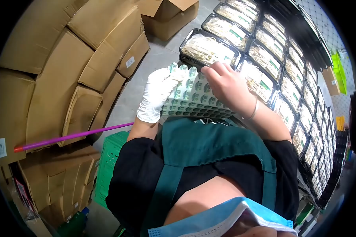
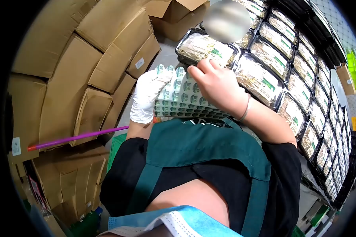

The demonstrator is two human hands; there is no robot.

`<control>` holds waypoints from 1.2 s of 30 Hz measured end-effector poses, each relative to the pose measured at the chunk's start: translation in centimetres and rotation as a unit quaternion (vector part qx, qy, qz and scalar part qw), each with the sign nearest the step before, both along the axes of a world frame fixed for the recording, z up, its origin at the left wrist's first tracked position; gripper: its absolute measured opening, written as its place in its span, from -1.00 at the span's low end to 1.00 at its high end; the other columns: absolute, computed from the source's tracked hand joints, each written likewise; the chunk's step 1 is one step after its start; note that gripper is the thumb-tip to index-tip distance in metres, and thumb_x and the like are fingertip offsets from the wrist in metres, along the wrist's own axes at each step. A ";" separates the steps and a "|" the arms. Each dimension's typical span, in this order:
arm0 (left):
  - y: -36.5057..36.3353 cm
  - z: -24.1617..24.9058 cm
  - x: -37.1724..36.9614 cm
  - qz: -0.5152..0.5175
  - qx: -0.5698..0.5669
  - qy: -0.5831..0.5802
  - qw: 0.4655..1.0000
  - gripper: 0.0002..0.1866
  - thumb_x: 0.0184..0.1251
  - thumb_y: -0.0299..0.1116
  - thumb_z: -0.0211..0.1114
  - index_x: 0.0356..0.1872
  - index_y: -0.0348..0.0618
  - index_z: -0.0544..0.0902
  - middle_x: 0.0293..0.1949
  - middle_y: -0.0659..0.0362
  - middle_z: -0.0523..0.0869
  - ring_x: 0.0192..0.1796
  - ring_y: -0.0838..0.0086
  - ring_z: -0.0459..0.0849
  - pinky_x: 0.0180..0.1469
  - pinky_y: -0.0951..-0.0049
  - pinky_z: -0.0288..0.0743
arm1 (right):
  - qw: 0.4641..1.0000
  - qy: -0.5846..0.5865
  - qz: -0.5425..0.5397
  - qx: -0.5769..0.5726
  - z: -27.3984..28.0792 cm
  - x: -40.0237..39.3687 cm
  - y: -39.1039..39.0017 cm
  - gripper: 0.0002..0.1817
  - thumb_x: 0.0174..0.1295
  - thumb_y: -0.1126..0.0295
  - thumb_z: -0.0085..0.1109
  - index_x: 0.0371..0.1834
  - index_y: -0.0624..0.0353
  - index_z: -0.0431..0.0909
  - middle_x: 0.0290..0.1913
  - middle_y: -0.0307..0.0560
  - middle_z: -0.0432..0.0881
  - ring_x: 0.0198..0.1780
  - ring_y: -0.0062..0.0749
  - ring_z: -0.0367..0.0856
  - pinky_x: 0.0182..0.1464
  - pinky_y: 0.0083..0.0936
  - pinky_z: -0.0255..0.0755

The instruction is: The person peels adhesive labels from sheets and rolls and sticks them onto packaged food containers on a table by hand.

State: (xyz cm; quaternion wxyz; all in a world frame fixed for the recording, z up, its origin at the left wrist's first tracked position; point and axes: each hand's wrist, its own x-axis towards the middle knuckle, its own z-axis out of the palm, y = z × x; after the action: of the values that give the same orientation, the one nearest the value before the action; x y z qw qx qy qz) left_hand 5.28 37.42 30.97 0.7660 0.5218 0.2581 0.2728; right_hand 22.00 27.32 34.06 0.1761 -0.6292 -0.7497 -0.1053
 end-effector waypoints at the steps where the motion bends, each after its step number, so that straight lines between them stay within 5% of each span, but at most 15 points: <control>1: 0.7 -0.5 -0.4 0.000 -0.043 -0.019 0.999 -0.82 0.12 -0.53 0.14 -0.24 -0.33 0.56 -0.36 0.21 0.62 -0.33 0.64 0.54 -0.29 0.67 0.40 | 1.000 -0.006 0.009 0.027 -0.4 -0.5 0.6 -0.73 -0.14 0.50 0.04 -0.28 0.08 0.41 -0.44 -0.20 0.37 -0.37 -0.38 0.44 -0.46 -0.52 0.39; 5: 2.8 -3.2 -0.8 0.025 -0.164 -0.082 0.983 -0.80 0.10 -0.58 0.08 -0.23 -0.41 0.53 -0.32 0.10 0.61 -0.30 0.50 0.59 -0.23 0.61 0.46 | 0.995 0.028 0.038 0.090 -2.4 -1.4 2.4 -0.81 -0.13 0.53 0.13 -0.38 0.13 0.48 -0.43 -0.20 0.44 -0.43 -0.39 0.43 -0.43 -0.54 0.35; 8: 4.2 -5.8 -0.9 0.004 -0.197 -0.075 0.978 -0.81 0.12 -0.52 0.10 -0.24 -0.38 0.52 -0.28 0.12 0.60 -0.24 0.50 0.58 -0.18 0.57 0.45 | 0.976 0.201 0.006 0.087 -4.2 -0.3 3.6 -0.88 -0.04 0.47 0.12 -0.38 0.14 0.50 -0.47 -0.20 0.45 -0.47 -0.43 0.45 -0.45 -0.61 0.35; 11: 5.6 -7.4 -1.1 0.003 -0.215 -0.108 0.971 -0.80 0.13 -0.54 0.08 -0.22 -0.38 0.50 -0.26 0.10 0.58 -0.22 0.46 0.58 -0.16 0.54 0.45 | 0.808 0.564 -0.170 0.007 -3.9 2.4 5.1 -0.88 0.09 0.45 0.08 -0.35 0.25 0.51 -0.55 -0.33 0.48 -0.49 -0.67 0.43 -0.46 -0.74 0.29; 13: 6.5 -7.6 -1.4 0.043 -0.178 -0.100 0.978 -0.81 0.11 -0.55 0.09 -0.24 -0.39 0.50 -0.26 0.10 0.58 -0.20 0.45 0.57 -0.14 0.52 0.46 | 0.667 0.733 -0.131 0.009 -4.6 5.7 6.2 -0.58 0.09 0.46 0.09 0.05 0.24 0.29 -0.24 -0.14 0.46 -0.26 -0.60 0.44 -0.35 -0.71 0.35; 15: 7.0 -6.8 -2.0 0.062 -0.216 -0.127 0.966 -0.89 0.08 -0.60 0.13 -0.34 -0.38 0.53 -0.32 0.09 0.58 -0.19 0.38 0.58 -0.11 0.47 0.45 | 0.645 0.759 -0.085 0.031 -4.7 6.2 6.8 -0.36 0.00 0.54 0.14 0.19 0.19 0.09 0.00 -0.02 0.31 -0.12 -0.46 0.40 -0.18 -0.62 0.39; 16: 7.7 -6.7 -2.6 0.091 -0.203 -0.099 0.970 -0.89 0.07 -0.61 0.13 -0.35 -0.39 0.52 -0.31 0.07 0.58 -0.18 0.37 0.58 -0.10 0.45 0.45 | 0.674 0.730 -0.111 0.018 -4.4 5.9 7.0 -0.25 -0.09 0.64 0.15 0.23 0.16 0.02 0.11 0.01 0.18 -0.04 -0.33 0.39 -0.02 -0.54 0.36; 20: 9.6 -8.2 -5.1 0.139 -0.201 -0.092 0.965 -0.87 0.05 -0.63 0.13 -0.34 -0.42 0.51 -0.27 0.06 0.58 -0.18 0.40 0.59 -0.12 0.48 0.47 | 0.865 0.475 -0.161 0.032 -6.0 5.5 7.6 -0.28 -0.09 0.68 0.00 0.23 0.10 0.03 0.20 0.12 0.07 0.10 -0.08 0.34 -0.04 -0.44 0.40; 21: 9.9 -8.4 -5.5 0.141 -0.186 -0.079 0.969 -0.88 0.07 -0.62 0.14 -0.33 -0.43 0.50 -0.25 0.08 0.58 -0.17 0.44 0.59 -0.12 0.52 0.47 | 0.865 0.475 -0.160 0.029 -6.0 5.2 7.8 -0.28 -0.09 0.68 0.00 0.23 0.10 0.03 0.20 0.12 0.07 0.10 -0.08 0.34 -0.04 -0.44 0.40; 23: 10.1 -8.7 -5.9 0.156 -0.185 -0.069 0.968 -0.88 0.07 -0.62 0.14 -0.34 -0.42 0.50 -0.26 0.07 0.59 -0.18 0.44 0.59 -0.13 0.53 0.47 | 0.936 0.268 -0.229 0.015 -6.0 4.6 8.2 -0.28 -0.08 0.75 -0.02 0.23 0.13 0.02 0.22 0.14 0.03 0.17 -0.16 0.28 -0.05 -0.49 0.43; 27: 9.9 -8.3 -5.8 0.184 -0.166 -0.025 0.968 -0.85 0.06 -0.62 0.15 -0.31 -0.44 0.50 -0.23 0.04 0.59 -0.20 0.44 0.60 -0.14 0.52 0.48 | 0.968 0.052 -0.243 0.027 -7.1 5.2 8.2 -0.29 -0.04 0.52 0.07 0.24 0.07 0.01 0.21 0.22 0.04 0.22 0.09 0.09 0.18 -0.25 0.14; 29: 9.9 -8.1 -5.9 0.204 -0.167 -0.033 0.964 -0.84 0.05 -0.62 0.15 -0.30 -0.45 0.51 -0.22 0.02 0.59 -0.20 0.43 0.60 -0.15 0.52 0.48 | 0.935 -0.026 -0.354 -0.023 -5.8 8.4 7.4 -0.12 -0.05 0.11 0.22 0.23 0.32 -0.05 0.19 0.25 0.12 0.26 0.01 0.03 0.27 -0.16 -0.09; 31: 10.3 -8.8 -6.5 0.212 -0.180 -0.057 0.959 -0.81 0.05 -0.63 0.14 -0.27 -0.46 0.50 -0.20 0.00 0.59 -0.19 0.41 0.60 -0.14 0.51 0.48 | 0.928 0.036 -0.370 -0.013 -5.7 13.8 6.7 -0.11 -0.06 0.16 0.24 0.25 0.32 -0.06 0.17 0.22 0.18 0.21 -0.05 0.14 0.23 -0.25 0.05; 33: 11.3 -9.7 -7.6 0.194 -0.157 -0.020 0.968 -0.79 0.05 -0.65 0.10 -0.24 -0.47 0.49 -0.20 -0.01 0.58 -0.17 0.39 0.59 -0.11 0.49 0.47 | 0.830 0.423 -0.364 0.006 -4.1 15.8 8.5 -0.13 -0.10 0.25 0.28 0.24 0.32 -0.02 0.13 0.19 0.25 0.10 -0.15 0.31 0.12 -0.36 0.25; 36: 11.8 -9.5 -7.9 0.200 -0.120 -0.073 0.970 -0.82 0.04 -0.67 0.05 -0.29 -0.45 0.51 -0.22 0.00 0.58 -0.13 0.36 0.57 -0.07 0.47 0.45 | 0.852 0.371 -0.368 0.035 -4.6 16.3 11.5 -0.31 -0.13 0.43 0.22 0.14 0.27 0.14 0.01 0.10 0.38 -0.13 -0.32 0.48 -0.10 -0.47 0.41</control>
State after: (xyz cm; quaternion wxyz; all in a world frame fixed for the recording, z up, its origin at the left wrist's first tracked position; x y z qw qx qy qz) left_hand -2.61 49.22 21.44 0.7700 0.3423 0.3311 0.4247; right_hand 38.27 38.85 29.47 0.4113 -0.8446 -0.3386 0.0525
